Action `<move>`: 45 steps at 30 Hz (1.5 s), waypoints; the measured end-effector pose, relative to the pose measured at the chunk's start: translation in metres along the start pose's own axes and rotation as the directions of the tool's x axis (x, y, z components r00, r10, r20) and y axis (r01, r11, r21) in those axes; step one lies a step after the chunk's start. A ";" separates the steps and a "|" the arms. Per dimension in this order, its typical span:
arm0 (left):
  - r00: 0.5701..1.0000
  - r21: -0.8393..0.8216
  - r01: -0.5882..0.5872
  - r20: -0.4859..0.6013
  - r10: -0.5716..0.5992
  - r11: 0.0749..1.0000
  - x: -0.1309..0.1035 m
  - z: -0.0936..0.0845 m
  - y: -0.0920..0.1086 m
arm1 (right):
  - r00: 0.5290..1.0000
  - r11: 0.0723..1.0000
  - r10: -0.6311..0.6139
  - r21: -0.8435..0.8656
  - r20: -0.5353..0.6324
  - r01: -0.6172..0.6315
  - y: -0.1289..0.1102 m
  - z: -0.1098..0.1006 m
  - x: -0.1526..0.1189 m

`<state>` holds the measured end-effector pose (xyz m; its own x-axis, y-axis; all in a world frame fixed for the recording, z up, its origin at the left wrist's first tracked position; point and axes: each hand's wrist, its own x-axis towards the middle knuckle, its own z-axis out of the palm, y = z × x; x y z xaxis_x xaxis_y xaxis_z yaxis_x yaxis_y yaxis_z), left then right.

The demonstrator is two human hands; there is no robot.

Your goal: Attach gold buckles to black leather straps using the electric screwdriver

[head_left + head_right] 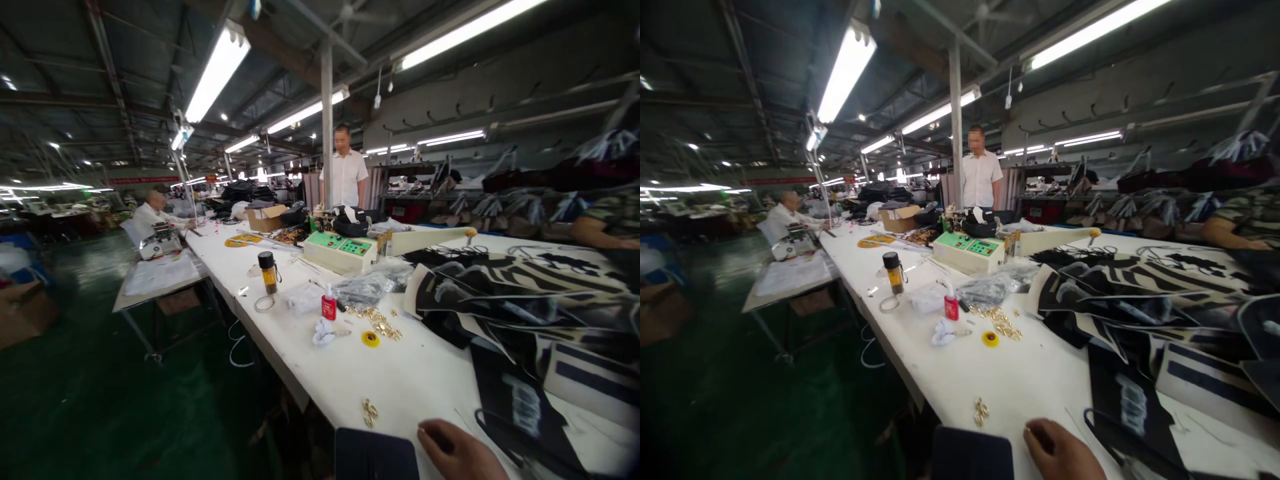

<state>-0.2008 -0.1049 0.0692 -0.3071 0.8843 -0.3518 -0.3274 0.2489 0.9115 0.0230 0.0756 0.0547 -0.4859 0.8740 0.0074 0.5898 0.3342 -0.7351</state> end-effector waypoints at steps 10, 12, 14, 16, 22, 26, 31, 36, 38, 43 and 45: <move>0.980 -0.035 0.062 0.192 -0.054 0.997 -0.041 0.063 -0.008 | 0.941 0.965 -0.123 0.185 -0.315 0.188 -0.044 -0.056 -0.084; 0.970 0.005 0.055 0.238 -0.055 0.998 -0.040 0.071 -0.010 | 0.936 0.953 -0.187 0.177 -0.300 0.247 -0.051 -0.062 -0.102; 0.959 0.063 0.028 0.281 -0.045 0.998 -0.041 0.079 -0.011 | 0.941 0.948 -0.198 0.193 -0.275 0.255 -0.055 -0.064 -0.117; 0.948 0.127 -0.013 0.318 -0.029 0.992 -0.042 0.086 -0.012 | 0.949 0.947 -0.180 0.216 -0.257 0.238 -0.056 -0.062 -0.127; 0.928 0.242 -0.146 0.369 0.048 0.959 -0.049 0.103 -0.008 | 0.947 0.943 -0.124 0.261 -0.297 0.205 -0.044 -0.050 -0.140; 0.923 0.314 -0.220 0.374 0.093 0.923 -0.054 0.108 -0.003 | 0.931 0.938 -0.110 0.274 -0.347 0.213 -0.042 -0.047 -0.145; 0.913 0.395 -0.302 0.381 0.145 0.868 -0.057 0.110 -0.001 | 0.895 0.936 -0.148 0.232 -0.422 0.264 -0.044 -0.045 -0.148; 0.905 0.417 -0.332 0.395 0.161 0.846 -0.061 0.112 -0.003 | 0.859 0.951 -0.228 0.083 -0.458 0.297 -0.042 -0.041 -0.153; 0.900 0.421 -0.345 0.402 0.168 0.839 -0.062 0.112 -0.004 | 0.849 0.958 -0.230 0.042 -0.475 0.283 -0.040 -0.041 -0.156; 0.887 0.430 -0.388 0.416 0.203 0.815 -0.064 0.113 -0.005 | 0.833 0.946 -0.291 -0.014 -0.470 0.323 -0.036 -0.039 -0.159; 0.887 0.427 -0.388 0.413 0.206 0.817 -0.065 0.114 -0.006 | 0.826 0.944 -0.309 -0.049 -0.472 0.325 -0.035 -0.039 -0.160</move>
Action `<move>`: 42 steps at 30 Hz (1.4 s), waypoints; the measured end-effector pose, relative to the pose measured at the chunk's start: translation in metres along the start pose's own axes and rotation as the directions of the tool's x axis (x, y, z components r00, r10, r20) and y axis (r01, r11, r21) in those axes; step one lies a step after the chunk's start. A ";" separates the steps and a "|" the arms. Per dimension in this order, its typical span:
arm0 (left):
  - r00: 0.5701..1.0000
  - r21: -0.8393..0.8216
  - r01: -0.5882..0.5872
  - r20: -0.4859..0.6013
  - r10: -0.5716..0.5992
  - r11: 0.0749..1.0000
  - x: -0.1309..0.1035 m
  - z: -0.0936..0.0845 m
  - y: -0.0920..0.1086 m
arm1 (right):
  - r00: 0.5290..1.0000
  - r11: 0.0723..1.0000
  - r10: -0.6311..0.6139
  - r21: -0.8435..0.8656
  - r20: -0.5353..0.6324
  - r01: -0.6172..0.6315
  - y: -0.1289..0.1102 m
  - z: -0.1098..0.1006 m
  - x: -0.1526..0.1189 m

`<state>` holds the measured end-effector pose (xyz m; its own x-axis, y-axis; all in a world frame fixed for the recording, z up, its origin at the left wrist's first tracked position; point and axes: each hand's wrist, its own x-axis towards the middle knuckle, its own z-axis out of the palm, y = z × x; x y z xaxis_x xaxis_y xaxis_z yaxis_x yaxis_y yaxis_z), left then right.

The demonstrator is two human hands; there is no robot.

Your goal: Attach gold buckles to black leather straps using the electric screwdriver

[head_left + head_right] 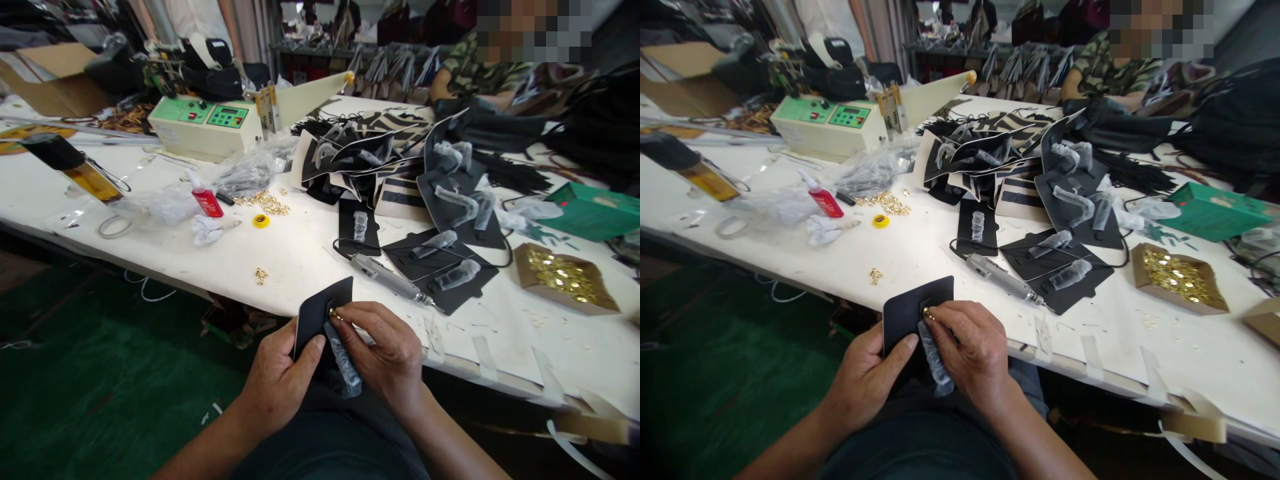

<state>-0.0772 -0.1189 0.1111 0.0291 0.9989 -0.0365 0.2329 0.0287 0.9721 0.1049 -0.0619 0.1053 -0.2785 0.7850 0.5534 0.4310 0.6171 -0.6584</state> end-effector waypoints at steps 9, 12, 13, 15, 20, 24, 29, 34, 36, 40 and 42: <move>0.998 -0.043 0.046 -0.037 -0.048 0.998 -0.003 0.000 -0.005 | 0.996 0.984 -0.073 -0.157 0.045 0.080 -0.009 0.002 -0.004; 0.996 -0.038 0.050 -0.067 -0.052 0.998 -0.003 0.000 -0.006 | 0.996 0.991 -0.065 -0.114 0.067 0.073 -0.014 0.001 -0.007; 0.997 -0.025 0.039 -0.069 -0.041 0.999 -0.003 0.000 -0.006 | 0.996 0.992 -0.059 -0.108 0.070 0.066 -0.015 0.001 -0.007; 0.998 0.003 0.013 -0.066 -0.013 1.000 -0.004 0.001 -0.005 | 0.997 0.992 -0.044 -0.118 0.060 0.051 -0.016 0.001 -0.008; 0.997 -0.007 0.018 -0.071 -0.018 1.000 -0.006 0.005 -0.004 | 1.000 0.997 0.023 -0.075 0.017 -0.022 -0.016 0.001 -0.008; 0.998 -0.006 0.003 -0.069 -0.004 1.000 -0.006 0.006 -0.001 | 0.991 0.990 0.135 0.026 0.021 -0.136 -0.018 -0.003 -0.005; 0.993 0.096 -0.092 -0.070 0.099 0.991 -0.007 0.007 0.000 | 0.993 0.992 0.120 -0.029 0.020 -0.119 -0.024 -0.010 -0.002; 0.979 0.159 -0.166 -0.093 0.182 0.973 -0.010 0.010 -0.002 | 0.997 0.992 0.074 -0.103 0.024 -0.071 -0.033 -0.014 -0.003; 0.973 0.163 -0.187 -0.102 0.205 0.969 -0.010 0.011 -0.001 | 0.998 0.994 0.057 -0.096 0.020 -0.055 -0.035 -0.015 -0.004; 0.969 0.164 -0.211 -0.094 0.228 0.964 -0.010 0.011 0.002 | 0.999 0.993 0.045 -0.106 0.006 -0.044 -0.035 -0.017 -0.004; 0.966 0.176 -0.224 -0.088 0.242 0.959 -0.010 0.011 0.003 | 0.999 0.992 0.034 -0.118 0.000 -0.034 -0.032 -0.018 -0.003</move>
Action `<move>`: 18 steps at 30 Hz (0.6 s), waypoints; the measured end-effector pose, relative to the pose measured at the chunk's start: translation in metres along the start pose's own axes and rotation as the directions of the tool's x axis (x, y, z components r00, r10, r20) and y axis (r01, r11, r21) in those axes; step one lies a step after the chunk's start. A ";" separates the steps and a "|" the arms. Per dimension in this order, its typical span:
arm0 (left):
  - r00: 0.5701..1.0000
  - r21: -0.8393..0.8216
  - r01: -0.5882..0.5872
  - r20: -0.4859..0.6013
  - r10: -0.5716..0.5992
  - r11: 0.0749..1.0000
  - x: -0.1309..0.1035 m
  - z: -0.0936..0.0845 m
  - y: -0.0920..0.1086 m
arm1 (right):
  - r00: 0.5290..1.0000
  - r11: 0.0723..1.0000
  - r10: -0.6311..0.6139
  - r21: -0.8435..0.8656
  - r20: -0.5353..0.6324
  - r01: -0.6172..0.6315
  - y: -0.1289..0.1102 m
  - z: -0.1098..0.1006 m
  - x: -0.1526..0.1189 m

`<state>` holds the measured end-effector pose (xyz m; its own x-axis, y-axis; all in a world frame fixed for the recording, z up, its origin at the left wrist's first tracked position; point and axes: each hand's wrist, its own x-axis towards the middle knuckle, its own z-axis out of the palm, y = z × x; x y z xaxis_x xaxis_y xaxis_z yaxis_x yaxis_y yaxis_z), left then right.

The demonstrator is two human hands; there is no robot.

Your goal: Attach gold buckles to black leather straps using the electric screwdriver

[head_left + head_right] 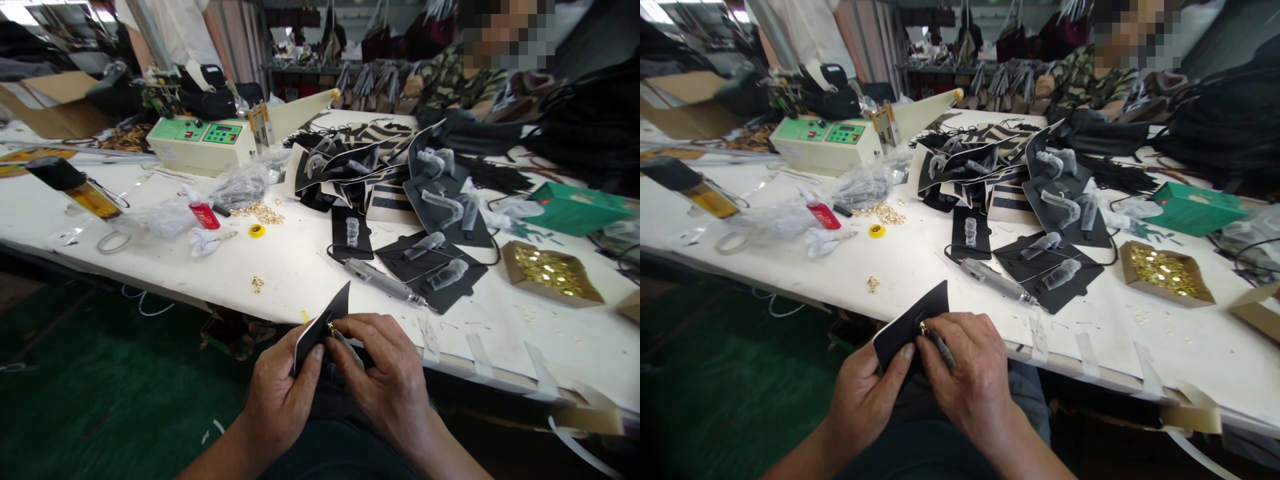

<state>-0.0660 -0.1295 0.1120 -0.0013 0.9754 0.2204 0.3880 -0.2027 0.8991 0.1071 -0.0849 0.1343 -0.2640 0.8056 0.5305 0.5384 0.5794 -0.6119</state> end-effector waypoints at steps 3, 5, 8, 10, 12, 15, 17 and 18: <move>1.000 0.020 -0.028 -0.006 0.028 0.999 -0.001 0.001 0.000 | 0.998 0.998 -0.057 -0.013 -0.013 0.057 0.002 -0.001 0.001; 0.999 0.028 -0.042 -0.009 0.043 0.999 -0.001 0.002 0.000 | 0.994 0.994 -0.108 -0.001 -0.015 0.108 0.002 -0.001 0.000; 1.000 0.015 -0.013 -0.019 0.014 1.000 0.000 0.004 0.001 | 0.992 0.992 -0.123 -0.007 -0.035 0.122 -0.001 0.000 -0.002; 0.998 -0.018 0.057 -0.027 -0.058 0.998 0.000 0.005 0.003 | 0.993 0.995 -0.102 -0.025 -0.061 0.101 -0.002 0.000 -0.001; 0.990 -0.054 0.134 -0.028 -0.136 0.989 0.000 0.004 0.005 | 0.994 0.996 -0.089 -0.034 -0.070 0.086 -0.001 -0.002 0.000; 0.982 -0.074 0.186 -0.023 -0.188 0.980 0.000 0.003 0.007 | 0.995 0.995 -0.086 -0.057 -0.057 0.083 0.001 -0.005 0.002; 0.982 -0.071 0.186 -0.023 -0.188 0.980 -0.001 0.002 0.007 | 0.995 0.993 -0.096 -0.067 -0.039 0.093 0.003 -0.006 0.003; 0.983 -0.067 0.181 -0.027 -0.183 0.981 -0.001 0.002 0.008 | 0.994 0.993 -0.102 -0.065 -0.032 0.100 0.003 -0.005 0.003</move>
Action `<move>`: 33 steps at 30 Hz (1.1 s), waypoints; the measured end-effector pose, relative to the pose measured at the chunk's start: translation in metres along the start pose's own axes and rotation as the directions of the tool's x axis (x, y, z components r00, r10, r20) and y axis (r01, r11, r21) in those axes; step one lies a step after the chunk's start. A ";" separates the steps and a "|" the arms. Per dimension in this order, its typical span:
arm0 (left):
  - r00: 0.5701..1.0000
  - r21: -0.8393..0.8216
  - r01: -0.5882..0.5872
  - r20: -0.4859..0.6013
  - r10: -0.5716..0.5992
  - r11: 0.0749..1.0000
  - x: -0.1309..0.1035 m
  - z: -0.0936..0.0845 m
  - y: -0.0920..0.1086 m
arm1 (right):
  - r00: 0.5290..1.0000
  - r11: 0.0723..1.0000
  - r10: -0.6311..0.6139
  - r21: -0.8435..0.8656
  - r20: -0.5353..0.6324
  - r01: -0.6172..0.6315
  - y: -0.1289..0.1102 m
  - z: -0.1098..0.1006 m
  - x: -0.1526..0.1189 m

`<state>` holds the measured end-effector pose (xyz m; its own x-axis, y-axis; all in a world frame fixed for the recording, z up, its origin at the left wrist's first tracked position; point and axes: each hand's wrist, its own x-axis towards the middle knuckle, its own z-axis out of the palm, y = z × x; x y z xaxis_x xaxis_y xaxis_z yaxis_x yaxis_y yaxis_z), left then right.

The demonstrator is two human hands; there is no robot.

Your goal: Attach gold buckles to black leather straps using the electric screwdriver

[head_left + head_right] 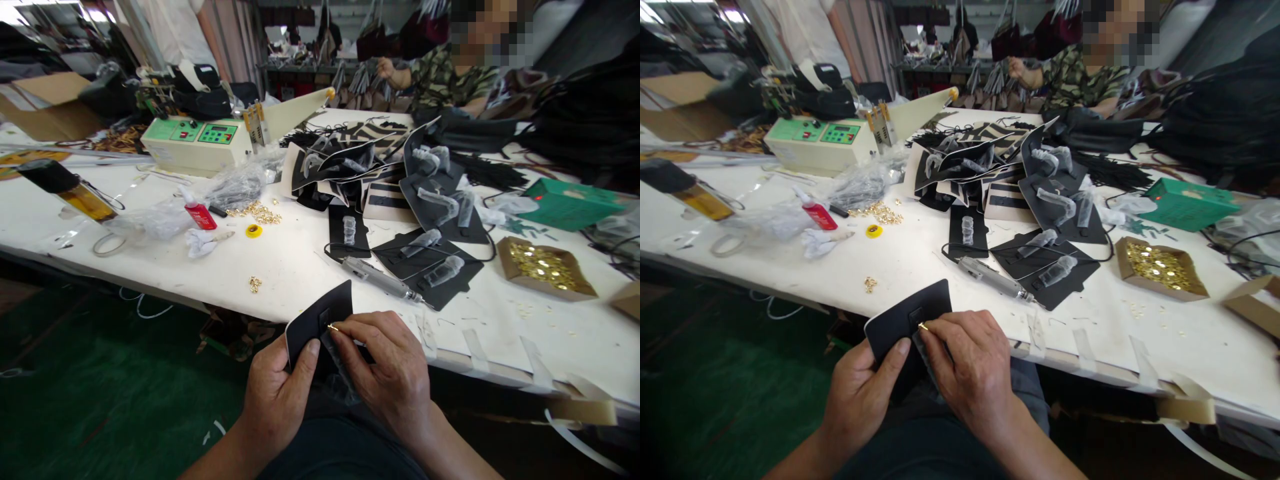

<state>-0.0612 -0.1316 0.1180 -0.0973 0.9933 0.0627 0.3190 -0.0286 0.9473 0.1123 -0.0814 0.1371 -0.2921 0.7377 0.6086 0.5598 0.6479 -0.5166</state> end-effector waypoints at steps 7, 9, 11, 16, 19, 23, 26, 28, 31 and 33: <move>0.995 0.058 -0.099 0.009 0.099 0.993 0.000 0.000 -0.002 | 1.000 1.000 0.006 0.011 -0.005 -0.005 0.000 0.002 -0.003; 0.988 0.076 -0.154 0.021 0.152 0.985 -0.001 0.001 -0.004 | 1.000 1.000 -0.004 0.012 -0.001 0.004 0.001 0.002 -0.004; 0.979 0.084 -0.202 0.028 0.201 0.976 -0.002 0.002 -0.006 | 1.000 1.000 -0.015 0.001 0.001 0.015 0.003 0.003 -0.004; 0.969 0.070 -0.246 0.031 0.244 0.967 -0.002 0.009 -0.009 | 1.000 1.000 0.008 -0.008 0.002 -0.008 0.007 0.007 -0.005; 0.970 0.064 -0.244 0.031 0.243 0.968 -0.001 0.012 -0.010 | 0.997 0.998 0.068 -0.002 -0.025 -0.068 0.006 0.008 -0.006; 0.975 0.088 -0.221 0.007 0.221 0.971 -0.003 0.015 -0.010 | 0.984 0.987 0.159 0.004 -0.084 -0.159 0.005 0.010 -0.007; 0.979 0.121 -0.204 0.003 0.206 0.971 -0.005 0.018 -0.011 | 0.981 0.985 0.170 0.025 -0.092 -0.169 0.004 0.013 -0.008; 0.973 0.148 -0.227 -0.001 0.229 0.963 -0.006 0.019 -0.013 | 0.981 0.986 0.165 0.032 -0.100 -0.162 0.004 0.015 -0.009; 0.955 0.191 -0.289 -0.006 0.296 0.938 -0.007 0.020 -0.015 | 0.982 0.986 0.165 0.055 -0.095 -0.160 0.002 0.015 -0.010; 0.942 0.218 -0.325 -0.008 0.335 0.920 -0.007 0.019 -0.016 | 0.984 0.984 0.160 0.090 -0.072 -0.154 0.000 0.012 -0.012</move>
<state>-0.0476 -0.1356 0.0969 0.0074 0.9253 0.3791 0.5307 -0.3249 0.7828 0.1066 -0.0875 0.1227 -0.1420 0.8165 0.5596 0.5260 0.5411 -0.6561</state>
